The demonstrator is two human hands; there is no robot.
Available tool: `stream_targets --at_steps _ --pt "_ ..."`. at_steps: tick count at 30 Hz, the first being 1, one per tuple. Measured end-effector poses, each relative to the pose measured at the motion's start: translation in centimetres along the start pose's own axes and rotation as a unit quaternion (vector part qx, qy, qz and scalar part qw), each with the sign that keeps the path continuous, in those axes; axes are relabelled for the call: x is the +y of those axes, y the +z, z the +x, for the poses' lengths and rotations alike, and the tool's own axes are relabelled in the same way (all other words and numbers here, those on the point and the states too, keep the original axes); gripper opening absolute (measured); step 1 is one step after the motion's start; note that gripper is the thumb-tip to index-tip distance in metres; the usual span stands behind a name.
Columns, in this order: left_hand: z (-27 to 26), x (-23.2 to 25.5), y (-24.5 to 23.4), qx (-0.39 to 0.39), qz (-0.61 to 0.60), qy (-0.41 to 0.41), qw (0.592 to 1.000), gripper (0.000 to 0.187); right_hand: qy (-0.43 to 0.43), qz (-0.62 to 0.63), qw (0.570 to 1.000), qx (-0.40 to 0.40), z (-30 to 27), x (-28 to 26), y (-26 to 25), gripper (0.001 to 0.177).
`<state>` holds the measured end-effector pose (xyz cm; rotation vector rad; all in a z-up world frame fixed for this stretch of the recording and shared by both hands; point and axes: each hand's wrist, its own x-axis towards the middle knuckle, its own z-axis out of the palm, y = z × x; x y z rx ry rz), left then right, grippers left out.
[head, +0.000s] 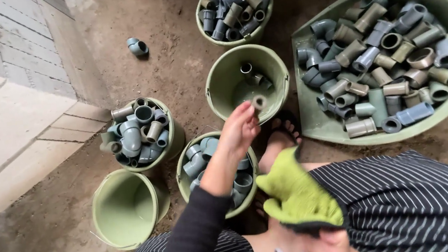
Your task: The person sits on the floor and wipes gray plastic pipe fittings with a cloth. They pick up fittings from a bucket, wipe them, and place them into another bucket. The person handles the fittings one at a time throughout the clip.
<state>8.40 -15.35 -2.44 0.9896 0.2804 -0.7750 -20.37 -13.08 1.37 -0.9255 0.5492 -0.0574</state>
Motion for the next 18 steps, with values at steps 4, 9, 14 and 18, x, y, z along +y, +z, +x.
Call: stream_targets --at_steps 4,9,14,18 --pt "-8.7 -1.3 0.3 -0.082 -0.004 0.094 0.992 0.03 -0.066 -0.141 0.987 0.04 5.2 -1.5 -2.1 0.033" --pt "-17.3 -5.4 0.1 -0.022 0.218 0.224 0.95 0.028 -0.41 -0.393 0.821 -0.053 8.4 -5.6 -1.5 0.048" --pt "-21.1 -4.8 -0.5 -0.033 0.381 0.438 0.813 0.027 -0.271 -0.352 0.896 0.0 7.9 -3.6 -1.0 0.038" --pt "-21.7 -4.5 -1.1 -0.054 0.465 0.61 0.639 0.016 -0.017 -0.069 0.991 0.11 7.8 -4.5 1.1 0.042"
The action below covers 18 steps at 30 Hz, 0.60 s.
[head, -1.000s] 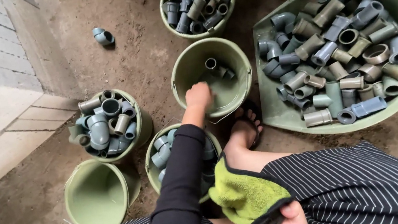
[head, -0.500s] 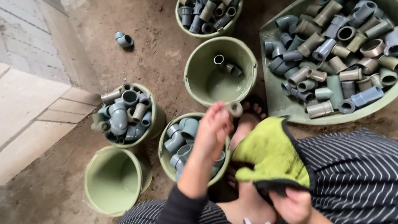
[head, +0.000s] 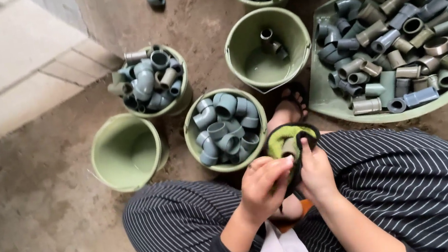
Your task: The person sits on the floor and wipes gray plastic pipe fittings with a cloth. They pick up fittings from a bucket, wipe them, and place them into another bucket. The person handles the fittings one at a time throughout the clip.
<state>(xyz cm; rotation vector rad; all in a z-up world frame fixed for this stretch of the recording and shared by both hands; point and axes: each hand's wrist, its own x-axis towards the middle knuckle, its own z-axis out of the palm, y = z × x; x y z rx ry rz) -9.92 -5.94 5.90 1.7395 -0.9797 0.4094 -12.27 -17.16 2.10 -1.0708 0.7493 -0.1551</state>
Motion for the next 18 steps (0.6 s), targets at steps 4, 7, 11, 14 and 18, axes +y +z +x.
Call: stream_targets --at_steps 4,7,11,14,18 --pt "-0.4 -0.5 0.2 0.036 0.034 0.005 0.999 0.013 0.082 0.085 0.992 -0.031 0.1 1.9 -0.1 0.047" --pt "-0.8 -1.5 1.0 -0.017 0.031 -0.079 0.996 0.035 0.062 0.054 0.996 -0.045 0.3 2.7 -0.1 0.041" --pt "-1.4 -2.8 1.3 -0.03 0.013 -0.075 0.997 0.035 0.011 -0.003 0.997 -0.075 0.5 3.8 -0.4 0.028" --pt "-1.3 -3.2 1.6 0.016 -0.031 -0.095 0.995 0.031 -0.022 -0.042 0.995 -0.094 0.7 4.3 -0.7 0.02" --pt "-0.5 -3.2 1.4 0.132 -0.122 -0.127 0.976 0.03 -0.075 -0.091 0.985 -0.124 0.9 5.0 -0.7 0.012"
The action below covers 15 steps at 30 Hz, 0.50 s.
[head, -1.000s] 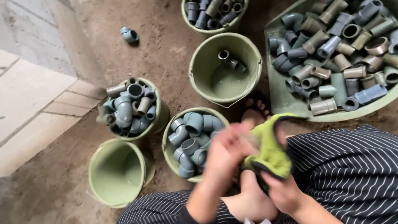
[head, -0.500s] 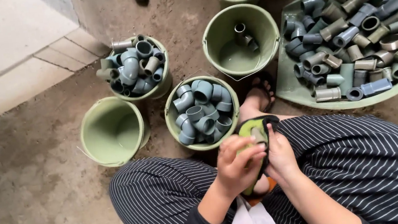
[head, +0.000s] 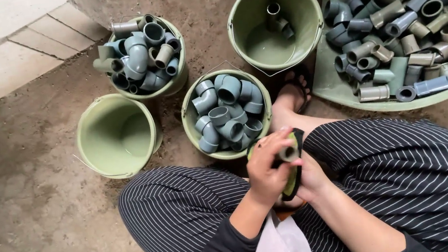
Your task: The person sits on the floor and wipes gray plastic pipe fittings with a cloth. They pick up fittings from a bucket, wipe them, and place them into another bucket. The person handles the fittings one at a time throughout the clip.
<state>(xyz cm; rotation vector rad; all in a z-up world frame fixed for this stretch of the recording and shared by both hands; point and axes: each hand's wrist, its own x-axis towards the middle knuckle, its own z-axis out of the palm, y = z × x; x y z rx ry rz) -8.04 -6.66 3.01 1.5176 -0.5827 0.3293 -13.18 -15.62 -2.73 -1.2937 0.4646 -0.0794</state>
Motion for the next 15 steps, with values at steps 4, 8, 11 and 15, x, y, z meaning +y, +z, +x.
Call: stream_targets --at_steps 4,8,11,15 --pt "-0.3 -0.6 -1.1 0.067 -0.073 -0.159 0.982 0.046 -0.038 -0.037 0.998 -0.021 0.6 -1.5 0.3 0.014" --pt "-0.7 -2.1 -1.8 0.036 -0.211 -0.357 0.909 0.043 -0.327 -0.247 0.909 -0.076 1.1 -3.7 0.4 0.01" --pt "-0.2 -3.0 -2.3 0.067 -0.306 -0.411 0.856 0.041 -0.286 -0.153 0.944 -0.062 0.6 -4.7 0.6 0.024" --pt "-0.3 -2.6 -2.7 -0.033 -0.218 -0.344 0.913 0.062 -0.244 -0.096 0.963 -0.067 0.0 -3.5 1.1 0.063"
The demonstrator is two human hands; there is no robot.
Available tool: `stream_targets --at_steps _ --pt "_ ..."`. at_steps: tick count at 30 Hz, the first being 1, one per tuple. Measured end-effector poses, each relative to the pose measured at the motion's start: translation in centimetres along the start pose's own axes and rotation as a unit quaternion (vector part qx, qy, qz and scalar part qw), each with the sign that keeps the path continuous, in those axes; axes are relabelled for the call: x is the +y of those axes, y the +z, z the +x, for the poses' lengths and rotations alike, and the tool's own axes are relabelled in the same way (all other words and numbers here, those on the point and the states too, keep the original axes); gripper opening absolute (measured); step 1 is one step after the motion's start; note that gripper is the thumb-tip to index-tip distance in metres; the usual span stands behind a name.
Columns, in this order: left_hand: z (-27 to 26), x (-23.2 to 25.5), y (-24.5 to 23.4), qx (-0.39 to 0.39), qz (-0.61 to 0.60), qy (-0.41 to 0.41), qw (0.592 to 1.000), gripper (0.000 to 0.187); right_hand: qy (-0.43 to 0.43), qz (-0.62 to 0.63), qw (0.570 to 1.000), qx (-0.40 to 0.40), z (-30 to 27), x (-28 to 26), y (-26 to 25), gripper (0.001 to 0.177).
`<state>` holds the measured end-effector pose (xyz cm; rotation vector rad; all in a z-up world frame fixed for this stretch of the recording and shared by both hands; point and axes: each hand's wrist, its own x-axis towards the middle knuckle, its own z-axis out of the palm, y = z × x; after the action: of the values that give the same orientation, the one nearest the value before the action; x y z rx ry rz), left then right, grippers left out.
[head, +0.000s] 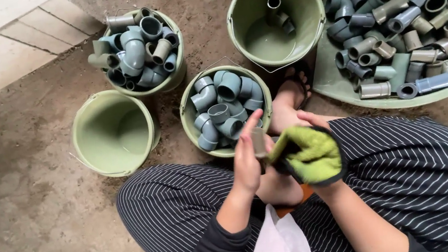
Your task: The person sits on the floor and wipes gray plastic pipe fittings with a cloth. They pick up fittings from a bucket, wipe them, and place them into another bucket. The person handles the fittings one at a time throughout the clip.
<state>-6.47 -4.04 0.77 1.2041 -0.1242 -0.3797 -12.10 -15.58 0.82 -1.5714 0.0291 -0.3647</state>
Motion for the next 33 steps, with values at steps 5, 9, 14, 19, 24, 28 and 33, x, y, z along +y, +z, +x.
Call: stream_targets --at_steps 5,9,14,19,24,28,33 --pt "-1.7 -1.9 0.7 -0.072 0.106 0.086 0.988 0.093 -0.054 -0.058 0.996 -0.039 0.0 0.6 1.4 0.087" --pt "-1.6 1.6 2.4 -0.062 0.162 0.118 0.978 0.088 -0.049 -0.108 0.993 0.012 0.2 0.6 1.1 0.026" --pt "-1.9 0.0 1.6 -0.059 0.296 0.125 0.945 0.075 -0.117 -0.173 0.972 0.108 0.8 2.0 0.1 0.03" --pt "-1.4 -0.8 1.2 -0.051 0.364 0.117 0.923 0.069 -0.116 -0.199 0.962 0.149 1.3 4.3 -1.3 0.046" --pt "-0.8 -3.2 -0.6 0.007 0.167 0.032 0.985 0.075 0.041 -0.135 0.968 0.206 1.3 5.0 -2.2 0.037" --pt "-0.2 -1.0 -0.3 0.04 0.173 0.062 0.982 0.042 0.084 -0.091 0.974 0.19 1.4 1.6 0.1 0.038" --pt "-0.5 -2.1 -0.1 0.086 0.216 0.137 0.963 0.038 0.083 -0.072 0.994 0.022 -0.6 5.5 0.5 0.088"
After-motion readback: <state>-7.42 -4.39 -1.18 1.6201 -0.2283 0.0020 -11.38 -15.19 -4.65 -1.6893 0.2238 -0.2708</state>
